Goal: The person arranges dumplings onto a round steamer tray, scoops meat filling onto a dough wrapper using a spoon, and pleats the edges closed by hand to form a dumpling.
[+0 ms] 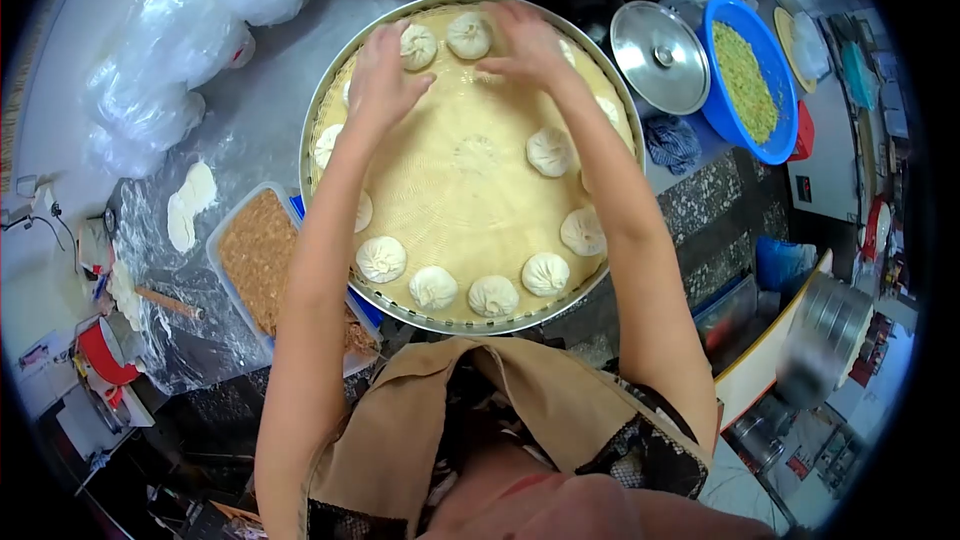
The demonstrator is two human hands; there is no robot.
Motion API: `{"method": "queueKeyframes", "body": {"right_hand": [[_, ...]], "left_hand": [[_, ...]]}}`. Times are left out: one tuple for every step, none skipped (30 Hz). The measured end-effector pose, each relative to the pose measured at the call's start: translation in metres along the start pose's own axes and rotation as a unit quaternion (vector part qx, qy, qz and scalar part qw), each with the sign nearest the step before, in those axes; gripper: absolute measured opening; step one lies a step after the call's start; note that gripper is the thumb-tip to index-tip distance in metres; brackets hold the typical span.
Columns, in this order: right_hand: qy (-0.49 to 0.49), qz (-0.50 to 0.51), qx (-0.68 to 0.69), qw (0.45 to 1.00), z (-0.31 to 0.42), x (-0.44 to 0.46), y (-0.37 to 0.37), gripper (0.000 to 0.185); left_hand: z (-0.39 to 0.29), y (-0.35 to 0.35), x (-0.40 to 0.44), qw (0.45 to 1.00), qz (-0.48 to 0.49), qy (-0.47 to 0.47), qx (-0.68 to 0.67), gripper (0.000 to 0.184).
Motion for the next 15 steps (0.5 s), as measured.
{"method": "queueKeyframes", "body": {"right_hand": [[-0.007,0.013,-0.002,1.000,0.011,0.010,0.006,0.085],[-0.012,0.012,-0.003,1.000,0.014,0.020,0.014,0.085],[-0.004,0.035,0.002,0.999,0.017,0.028,0.021,0.084],[0.005,0.059,0.006,0.998,0.017,0.033,0.027,0.083],[0.019,0.056,0.015,0.998,0.017,0.034,0.032,0.072],[0.019,0.056,0.015,0.998,0.016,0.034,0.031,0.072],[0.024,0.046,0.059,0.997,0.014,0.035,0.030,0.065],[0.028,0.035,0.102,0.994,0.012,0.036,0.028,0.059],[0.026,0.037,0.103,0.994,0.009,0.035,0.025,0.059],[0.020,0.010,0.110,0.994,0.004,0.032,0.020,0.055],[0.015,-0.018,0.118,0.993,0.002,0.029,0.017,0.052],[0.016,-0.017,0.118,0.993,0.003,0.027,0.017,0.052],[0.036,-0.003,0.096,0.995,0.003,0.025,0.017,0.052],[0.056,0.011,0.074,0.996,0.003,0.024,0.016,0.053],[0.057,0.011,0.074,0.996,-0.001,0.022,0.019,0.053]], "left_hand": [[0.011,0.011,0.018,0.999,0.003,-0.014,0.052,0.082],[0.014,0.015,0.029,0.998,-0.001,-0.016,0.053,0.082],[0.017,0.021,0.038,0.995,0.060,-0.035,0.077,0.084],[0.021,0.027,0.044,0.986,0.122,-0.055,0.100,0.085],[0.026,0.033,0.048,0.982,0.132,-0.070,0.117,0.086],[0.027,0.034,0.051,0.982,0.133,-0.070,0.117,0.086],[0.028,0.035,0.053,0.981,0.139,-0.076,0.114,0.086],[0.030,0.036,0.054,0.980,0.145,-0.082,0.112,0.085],[0.032,0.035,0.057,0.979,0.145,-0.084,0.112,0.085],[0.035,0.033,0.060,0.979,0.155,-0.077,0.111,0.081],[0.036,0.031,0.061,0.978,0.166,-0.068,0.110,0.076],[0.036,0.030,0.061,0.978,0.167,-0.068,0.109,0.076],[0.035,0.029,0.063,0.980,0.153,-0.068,0.111,0.072],[0.033,0.029,0.065,0.982,0.138,-0.067,0.114,0.068],[0.027,0.027,0.066,0.981,0.140,-0.066,0.114,0.068]]}}
Point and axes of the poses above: each hand's wrist, its own x-axis towards the middle knuckle, its own y-axis out of the palm, z = x × y, the point moved 1 cm from there along x, towards the middle knuckle, and after that the axes turned 8 degrees about z, right-handed, at the moved point
